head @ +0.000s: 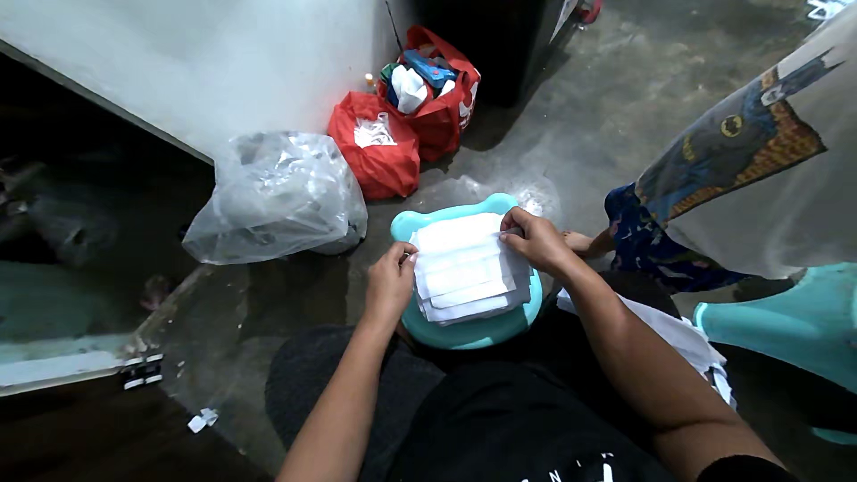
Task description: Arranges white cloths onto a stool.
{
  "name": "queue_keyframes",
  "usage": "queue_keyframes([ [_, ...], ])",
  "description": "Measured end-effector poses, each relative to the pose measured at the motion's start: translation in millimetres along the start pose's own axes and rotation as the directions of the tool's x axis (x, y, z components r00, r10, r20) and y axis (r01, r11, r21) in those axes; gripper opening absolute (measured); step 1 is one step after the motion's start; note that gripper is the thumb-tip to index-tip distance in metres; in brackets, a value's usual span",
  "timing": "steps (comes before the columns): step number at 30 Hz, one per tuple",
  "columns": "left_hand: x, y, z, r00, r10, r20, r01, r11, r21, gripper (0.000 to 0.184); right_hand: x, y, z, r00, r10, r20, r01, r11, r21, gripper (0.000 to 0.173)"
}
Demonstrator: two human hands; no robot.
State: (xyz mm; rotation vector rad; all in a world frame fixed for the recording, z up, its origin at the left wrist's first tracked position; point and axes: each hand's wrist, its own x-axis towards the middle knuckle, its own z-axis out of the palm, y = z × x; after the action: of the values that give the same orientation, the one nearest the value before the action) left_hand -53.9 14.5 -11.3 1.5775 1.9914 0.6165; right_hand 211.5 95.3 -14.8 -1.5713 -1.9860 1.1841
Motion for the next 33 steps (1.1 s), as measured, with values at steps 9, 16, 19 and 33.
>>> queue_keyframes([
  [9, 1.8, -5.1, 6.1, 0.999, -0.028, -0.033, 0.029, 0.999, 0.014, 0.027, 4.1, 3.6, 7.3, 1.0, 0.029, -0.003, -0.029, 0.997, -0.07, 0.019],
  [16, 0.3, -4.6, 10.0, 0.998, -0.035, 0.05, 0.032, 0.998, 0.058, 0.027, 4.2, 10.5, 7.2, 0.986, 0.16, -0.035, -0.163, 0.978, -0.132, 0.04],
  [19, -3.0, -3.5, 6.8, 1.0, -0.011, 0.021, 0.011, 0.999, 0.031, 0.025, -2.0, 3.9, 1.0, 0.983, 0.132, -0.128, -0.153, 0.973, -0.172, 0.043],
  [33, -23.5, 58.1, 26.6, 0.88, 0.473, 0.044, -0.47, 0.88, -0.063, 0.036, -102.3, 8.5, -69.9, 0.932, -0.252, -0.259, 0.184, 0.947, -0.262, 0.023],
])
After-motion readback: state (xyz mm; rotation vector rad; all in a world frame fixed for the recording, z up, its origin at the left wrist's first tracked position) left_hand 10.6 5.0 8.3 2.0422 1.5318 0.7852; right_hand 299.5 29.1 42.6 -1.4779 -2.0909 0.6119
